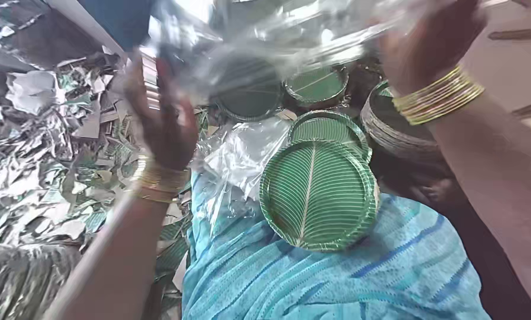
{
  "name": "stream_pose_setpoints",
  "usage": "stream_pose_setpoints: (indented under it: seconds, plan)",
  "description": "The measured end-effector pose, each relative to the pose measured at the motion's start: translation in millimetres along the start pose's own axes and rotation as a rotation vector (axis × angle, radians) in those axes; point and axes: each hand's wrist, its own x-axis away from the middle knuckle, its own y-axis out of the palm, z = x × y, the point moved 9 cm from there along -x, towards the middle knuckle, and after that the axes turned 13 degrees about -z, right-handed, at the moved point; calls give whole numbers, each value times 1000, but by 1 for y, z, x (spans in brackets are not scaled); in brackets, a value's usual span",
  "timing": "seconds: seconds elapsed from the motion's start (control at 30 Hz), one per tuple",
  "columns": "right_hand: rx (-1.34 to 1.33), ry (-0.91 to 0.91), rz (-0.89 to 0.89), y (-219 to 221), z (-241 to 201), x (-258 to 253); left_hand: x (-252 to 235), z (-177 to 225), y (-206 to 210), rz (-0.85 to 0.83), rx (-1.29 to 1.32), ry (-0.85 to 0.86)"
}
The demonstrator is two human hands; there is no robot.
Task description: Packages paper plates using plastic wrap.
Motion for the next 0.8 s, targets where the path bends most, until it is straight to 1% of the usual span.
stream_pose_setpoints:
  seconds: [0.07, 0.1, 0.13, 0.2, 0.3, 0.43, 0.5, 0.53, 0.6, 0.63, 0.73, 0.8]
  plan:
    - [3, -80, -11, 59, 18, 20, 18, 2, 81, -184, 131, -32]
    - [3, -124, -53, 90, 29, 30, 29, 1, 120, -295, 201, -53]
    - [15, -144, -107, 121, 40, 42, 41, 1, 158, -408, 248, -66]
    - [21, -119, -299, 177, 62, 62, 61, 7, 221, -606, 255, -72]
    - [49, -70, -471, 239, 87, 91, 82, 20, 283, -798, 244, -93]
    - [-4, 4, -695, 302, 107, 118, 113, 20, 344, -1071, 302, -245]
    - [-24, 19, -787, 324, 113, 133, 136, 21, 364, -1181, 309, -278]
    - [-30, 15, -823, 328, 112, 138, 148, 24, 371, -1214, 307, -273]
    - [-82, -19, -825, 323, 106, 144, 165, 31, 371, -1243, 350, -286]
    - [-95, -52, -809, 317, 102, 147, 171, 35, 365, -1254, 393, -308]
    - [-129, -181, -696, 296, 94, 161, 182, 47, 337, -1195, 557, -356]
    - [-132, -215, -685, 286, 89, 168, 187, 50, 320, -1157, 685, -410]
